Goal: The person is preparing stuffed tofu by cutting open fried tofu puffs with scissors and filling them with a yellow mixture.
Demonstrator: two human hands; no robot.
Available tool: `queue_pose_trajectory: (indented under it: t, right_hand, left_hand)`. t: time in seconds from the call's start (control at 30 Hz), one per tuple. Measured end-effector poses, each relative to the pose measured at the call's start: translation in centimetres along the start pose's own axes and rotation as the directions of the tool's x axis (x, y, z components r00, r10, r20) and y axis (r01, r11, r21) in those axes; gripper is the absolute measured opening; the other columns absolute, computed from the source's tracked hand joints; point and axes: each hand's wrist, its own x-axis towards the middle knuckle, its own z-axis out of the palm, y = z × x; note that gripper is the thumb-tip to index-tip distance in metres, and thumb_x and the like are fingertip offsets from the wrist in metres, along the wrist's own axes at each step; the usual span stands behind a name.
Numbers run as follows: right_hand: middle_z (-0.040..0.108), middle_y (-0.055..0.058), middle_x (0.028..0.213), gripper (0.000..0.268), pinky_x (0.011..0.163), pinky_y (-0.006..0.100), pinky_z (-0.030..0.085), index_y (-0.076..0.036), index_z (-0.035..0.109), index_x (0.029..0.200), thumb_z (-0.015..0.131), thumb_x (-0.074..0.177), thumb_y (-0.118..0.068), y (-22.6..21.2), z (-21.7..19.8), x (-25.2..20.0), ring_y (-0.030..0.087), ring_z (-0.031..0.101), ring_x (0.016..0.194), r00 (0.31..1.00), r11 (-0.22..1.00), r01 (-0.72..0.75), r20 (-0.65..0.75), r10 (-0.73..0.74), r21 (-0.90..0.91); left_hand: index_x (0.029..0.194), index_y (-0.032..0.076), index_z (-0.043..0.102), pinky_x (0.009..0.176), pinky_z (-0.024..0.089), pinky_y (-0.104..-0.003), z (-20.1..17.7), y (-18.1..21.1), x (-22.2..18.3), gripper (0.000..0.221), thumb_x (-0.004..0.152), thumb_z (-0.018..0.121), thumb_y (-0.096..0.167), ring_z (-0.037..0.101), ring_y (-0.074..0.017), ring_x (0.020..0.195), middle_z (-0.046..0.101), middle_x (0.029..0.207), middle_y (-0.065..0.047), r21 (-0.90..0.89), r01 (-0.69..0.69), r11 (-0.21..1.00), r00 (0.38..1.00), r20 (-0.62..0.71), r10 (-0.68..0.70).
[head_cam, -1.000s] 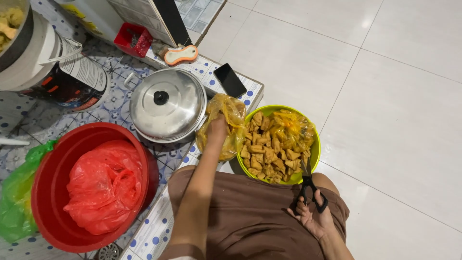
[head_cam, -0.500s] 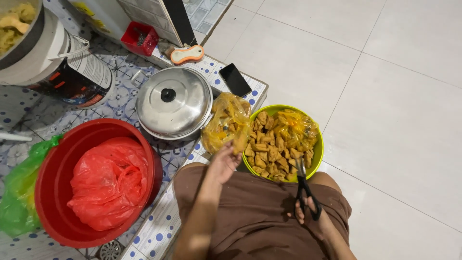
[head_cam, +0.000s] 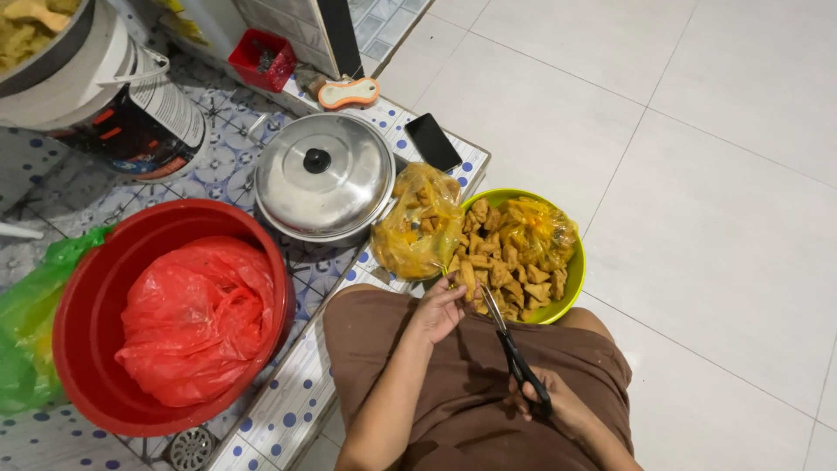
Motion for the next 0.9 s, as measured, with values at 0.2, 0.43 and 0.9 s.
queue_pose_trajectory:
  t: [0.2,0.43,0.9]
  right_hand:
    - [0.059,0.014,0.059,0.063,0.071,0.037,0.057,0.009,0.067,0.093,0.077,0.074,-0.051,-0.4,0.9,0.1,0.023,0.055,0.049,0.994,0.996,-0.093,-0.051,0.092,-0.019]
    - [0.058,0.014,0.058,0.063,0.073,0.04,0.058,0.008,0.067,0.087,0.075,0.075,-0.053,-0.6,0.7,0.0,0.023,0.054,0.048,0.993,0.994,-0.099,-0.063,0.096,-0.049]
    - [0.059,0.013,0.055,0.057,0.061,0.034,0.052,0.01,0.07,0.09,0.072,0.082,-0.047,-0.5,0.2,-0.2,0.022,0.053,0.045,0.989,0.991,-0.13,-0.073,0.129,-0.009]
  left_hand:
    - [0.143,-0.001,0.047,0.076,0.061,-0.031,0.8,0.3,-0.1,0.06,0.087,0.067,-0.008,0.069,-0.0235,0.086,0.066,0.112,-0.02,0.017,-0.05,0.999,0.998,-0.04,0.05]
    - [0.139,-0.001,0.049,0.081,0.062,-0.034,0.5,0.2,0.0,0.049,0.092,0.065,-0.005,0.071,-0.0316,0.098,0.066,0.115,-0.022,0.031,-0.086,0.996,0.995,0.053,0.084]
    - [0.136,-0.004,0.053,0.085,0.062,-0.034,1.2,0.2,-0.1,0.048,0.09,0.068,-0.006,0.071,-0.025,0.091,0.067,0.106,-0.016,0.177,-0.098,0.979,0.995,0.047,0.091]
